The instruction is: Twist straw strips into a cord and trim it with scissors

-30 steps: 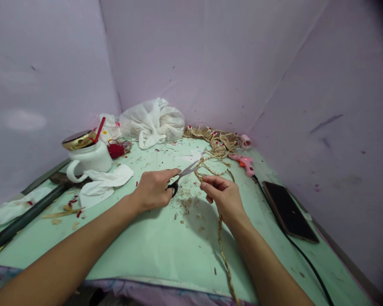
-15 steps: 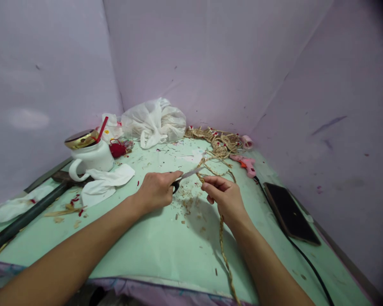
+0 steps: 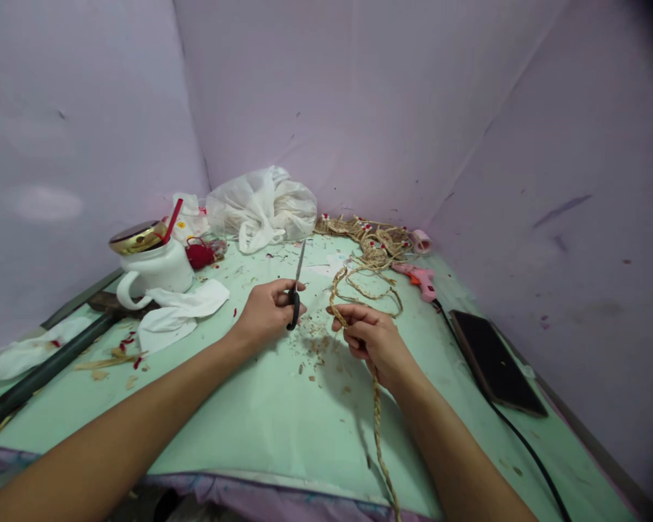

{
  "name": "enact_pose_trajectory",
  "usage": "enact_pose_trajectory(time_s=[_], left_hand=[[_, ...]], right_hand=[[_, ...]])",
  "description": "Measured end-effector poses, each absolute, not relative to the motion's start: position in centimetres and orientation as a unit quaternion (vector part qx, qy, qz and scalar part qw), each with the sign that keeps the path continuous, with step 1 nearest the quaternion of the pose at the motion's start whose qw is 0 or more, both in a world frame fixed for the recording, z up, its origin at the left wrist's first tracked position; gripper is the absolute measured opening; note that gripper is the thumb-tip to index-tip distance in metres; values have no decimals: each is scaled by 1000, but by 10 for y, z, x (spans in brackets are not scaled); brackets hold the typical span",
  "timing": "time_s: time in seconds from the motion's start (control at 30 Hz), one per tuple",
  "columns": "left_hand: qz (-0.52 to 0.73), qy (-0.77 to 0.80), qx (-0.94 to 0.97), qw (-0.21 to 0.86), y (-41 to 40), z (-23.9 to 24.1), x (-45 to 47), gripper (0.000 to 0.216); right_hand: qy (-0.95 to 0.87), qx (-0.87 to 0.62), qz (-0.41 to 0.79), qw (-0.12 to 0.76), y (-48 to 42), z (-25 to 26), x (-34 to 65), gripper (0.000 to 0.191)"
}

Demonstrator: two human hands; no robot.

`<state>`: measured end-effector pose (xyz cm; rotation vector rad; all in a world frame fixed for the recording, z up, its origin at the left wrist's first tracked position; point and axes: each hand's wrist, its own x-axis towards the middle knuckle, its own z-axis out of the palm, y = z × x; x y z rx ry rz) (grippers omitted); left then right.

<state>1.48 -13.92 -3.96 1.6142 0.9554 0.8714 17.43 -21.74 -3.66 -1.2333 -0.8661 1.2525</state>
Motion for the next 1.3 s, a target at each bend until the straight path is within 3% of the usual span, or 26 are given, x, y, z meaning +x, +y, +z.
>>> enact_pose_trajectory(time_s=[0.2,0.4,0.57,0.83,1.13,1.3], left_hand=[[361,362,575,639,-141,-37,21,44],[379,360,528,669,-142,-38,29,43],[448,374,511,632,-134,-33,22,40],[432,336,554,627,-130,-31,16,42],[424,356,664,503,-129,-38,17,32],[409,355,674,502,-129,-42,17,34]], right_hand=[[-408,-554,551,472,-221,-39,165,38],[-458,-560,538,433,-222,-46,161,18],[-455,-573,506,456,-222,-47,159,25],[-454,-525,524,493,-221,-50,159,23],[-344,-512,574,538,-217,-51,168,29],[-317,-482,560,594,-213,-53,174,33]])
